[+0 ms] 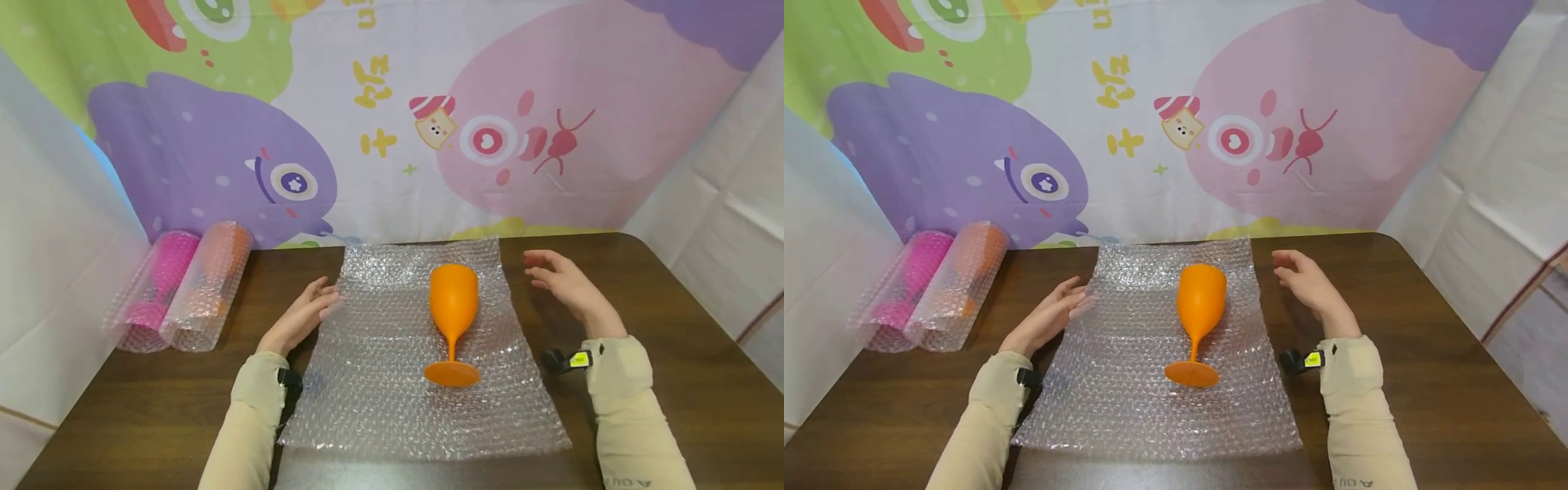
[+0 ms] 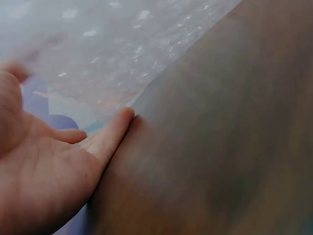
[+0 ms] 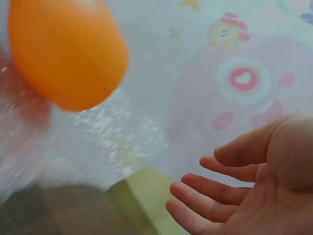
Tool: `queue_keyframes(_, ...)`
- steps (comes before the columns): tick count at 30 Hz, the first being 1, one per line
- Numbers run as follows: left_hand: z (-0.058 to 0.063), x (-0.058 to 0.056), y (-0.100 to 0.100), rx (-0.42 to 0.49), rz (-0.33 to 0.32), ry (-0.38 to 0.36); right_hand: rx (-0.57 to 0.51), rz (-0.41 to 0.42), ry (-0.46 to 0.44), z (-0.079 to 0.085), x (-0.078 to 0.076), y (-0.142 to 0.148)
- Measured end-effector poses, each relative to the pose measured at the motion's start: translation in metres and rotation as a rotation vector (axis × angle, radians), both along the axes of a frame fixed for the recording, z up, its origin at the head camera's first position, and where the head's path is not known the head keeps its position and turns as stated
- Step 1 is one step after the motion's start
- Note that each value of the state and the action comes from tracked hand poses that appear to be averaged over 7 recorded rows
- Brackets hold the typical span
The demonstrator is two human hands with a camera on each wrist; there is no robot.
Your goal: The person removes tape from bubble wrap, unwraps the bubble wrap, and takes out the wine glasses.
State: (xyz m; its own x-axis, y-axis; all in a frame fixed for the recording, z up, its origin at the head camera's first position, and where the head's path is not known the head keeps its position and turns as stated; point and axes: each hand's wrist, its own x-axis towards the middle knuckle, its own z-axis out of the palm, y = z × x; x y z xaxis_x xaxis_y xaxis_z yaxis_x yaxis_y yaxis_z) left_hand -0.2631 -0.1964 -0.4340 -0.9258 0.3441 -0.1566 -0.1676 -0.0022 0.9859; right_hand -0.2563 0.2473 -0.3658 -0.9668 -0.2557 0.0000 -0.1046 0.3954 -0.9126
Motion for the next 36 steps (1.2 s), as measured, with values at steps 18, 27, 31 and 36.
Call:
queue_keyframes(18,0.022,0.003,-0.008,-0.394,-0.077,0.021,0.186,-0.072,-0.203,0.004,0.02,-0.079)
queue_keyframes(27,0.033,0.008,-0.019,-0.476,-0.203,0.069,0.148,-0.053,-0.222,-0.016,0.017,-0.092)
queue_keyframes(31,0.033,0.009,-0.017,-0.454,-0.176,0.023,0.082,-0.044,-0.246,-0.021,0.017,-0.097)
queue_keyframes(36,0.029,0.008,-0.013,-0.386,-0.169,0.017,0.029,-0.052,-0.266,-0.024,0.017,-0.099)
